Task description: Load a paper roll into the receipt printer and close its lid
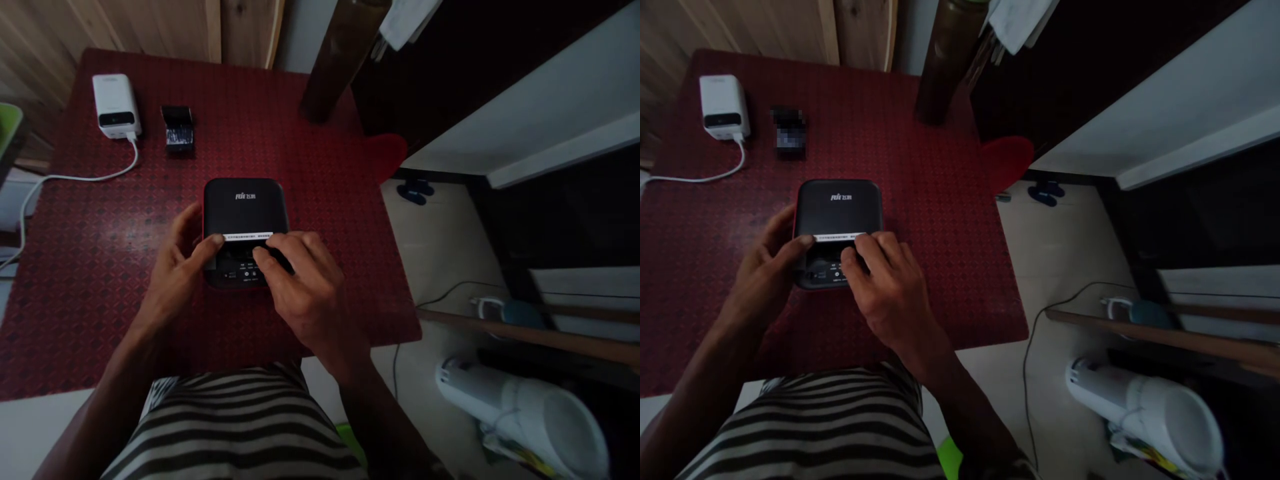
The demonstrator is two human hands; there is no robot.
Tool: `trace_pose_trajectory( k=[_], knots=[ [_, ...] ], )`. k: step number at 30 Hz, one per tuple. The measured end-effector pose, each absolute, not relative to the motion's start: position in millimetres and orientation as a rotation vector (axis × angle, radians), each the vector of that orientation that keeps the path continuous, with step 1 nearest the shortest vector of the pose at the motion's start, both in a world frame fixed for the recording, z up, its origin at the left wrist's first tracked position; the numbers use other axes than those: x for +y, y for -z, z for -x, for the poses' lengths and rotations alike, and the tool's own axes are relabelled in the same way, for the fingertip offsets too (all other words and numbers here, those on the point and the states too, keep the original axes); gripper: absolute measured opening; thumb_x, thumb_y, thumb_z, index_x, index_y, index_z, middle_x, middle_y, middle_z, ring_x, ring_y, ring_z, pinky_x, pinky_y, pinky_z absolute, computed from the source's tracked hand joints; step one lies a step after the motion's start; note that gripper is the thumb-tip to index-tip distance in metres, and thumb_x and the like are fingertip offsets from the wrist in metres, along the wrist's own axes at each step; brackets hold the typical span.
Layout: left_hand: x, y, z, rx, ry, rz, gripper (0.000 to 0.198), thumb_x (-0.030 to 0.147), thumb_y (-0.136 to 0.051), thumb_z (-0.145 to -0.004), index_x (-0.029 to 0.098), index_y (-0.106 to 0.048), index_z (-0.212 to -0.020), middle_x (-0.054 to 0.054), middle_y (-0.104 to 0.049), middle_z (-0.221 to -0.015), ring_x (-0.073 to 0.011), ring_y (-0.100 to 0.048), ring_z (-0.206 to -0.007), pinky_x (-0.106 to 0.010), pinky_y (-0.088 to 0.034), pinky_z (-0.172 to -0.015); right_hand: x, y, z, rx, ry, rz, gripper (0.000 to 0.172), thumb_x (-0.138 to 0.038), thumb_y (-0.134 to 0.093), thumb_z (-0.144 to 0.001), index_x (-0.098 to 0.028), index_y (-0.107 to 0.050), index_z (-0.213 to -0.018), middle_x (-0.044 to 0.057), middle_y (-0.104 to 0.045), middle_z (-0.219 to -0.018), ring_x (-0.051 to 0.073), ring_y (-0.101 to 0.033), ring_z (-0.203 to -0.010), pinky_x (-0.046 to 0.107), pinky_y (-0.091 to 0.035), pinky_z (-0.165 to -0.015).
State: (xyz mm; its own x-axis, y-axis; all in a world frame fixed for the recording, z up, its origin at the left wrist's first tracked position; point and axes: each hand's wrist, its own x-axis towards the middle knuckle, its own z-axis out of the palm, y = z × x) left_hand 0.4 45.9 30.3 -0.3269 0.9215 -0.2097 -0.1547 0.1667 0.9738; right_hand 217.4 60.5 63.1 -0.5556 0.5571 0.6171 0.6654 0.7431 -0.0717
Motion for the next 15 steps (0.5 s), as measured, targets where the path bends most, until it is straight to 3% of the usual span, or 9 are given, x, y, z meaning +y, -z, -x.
trace_pose_trajectory(
  k=[5, 8, 15],
  knots=[
    [42, -34, -2, 1.381, -1.285, -0.761, 0.063, 0.049, -0.100, -0.087, 0.024, -0.083, -0.142, -0.011, -0.085, -0.151, -0.0429, -0.072, -0.158, -0.057, -0.060, -0.134, 65, -62, -223, -2.279, 0.011, 0.965, 0.021, -0.013, -0.071, -0.119, -0.019, -0.091, -0.120, 0.015, -0.091, -0.148, 0.032, -0.084, -0.142, 0.050, -0.069, -0.119],
    [44, -35, -3, 1.382, -1.297, -0.722, 0.063, 0.047, -0.102, -0.083, 0.024, -0.084, -0.139, -0.010, -0.086, -0.149, -0.0434, -0.072, -0.158, -0.058, -0.060, -0.134, 68, -63, -227, -2.299, -0.124, 0.956, 0.022, -0.017, -0.069, -0.122, -0.018, -0.090, -0.127, 0.014, -0.092, -0.147, 0.029, -0.086, -0.143, 0.048, -0.067, -0.127],
    [44, -32, -3, 1.394, -1.304, -0.739, 0.064, 0.045, -0.100, -0.086, 0.023, -0.083, -0.144, -0.011, -0.087, -0.148, -0.0429, -0.075, -0.154, -0.057, -0.062, -0.131, 67, -61, -230, -2.308, -0.200, 0.962, 0.021, -0.019, -0.067, -0.123, -0.014, -0.087, -0.127, 0.015, -0.092, -0.147, 0.029, -0.086, -0.145, 0.046, -0.065, -0.131]
  ],
)
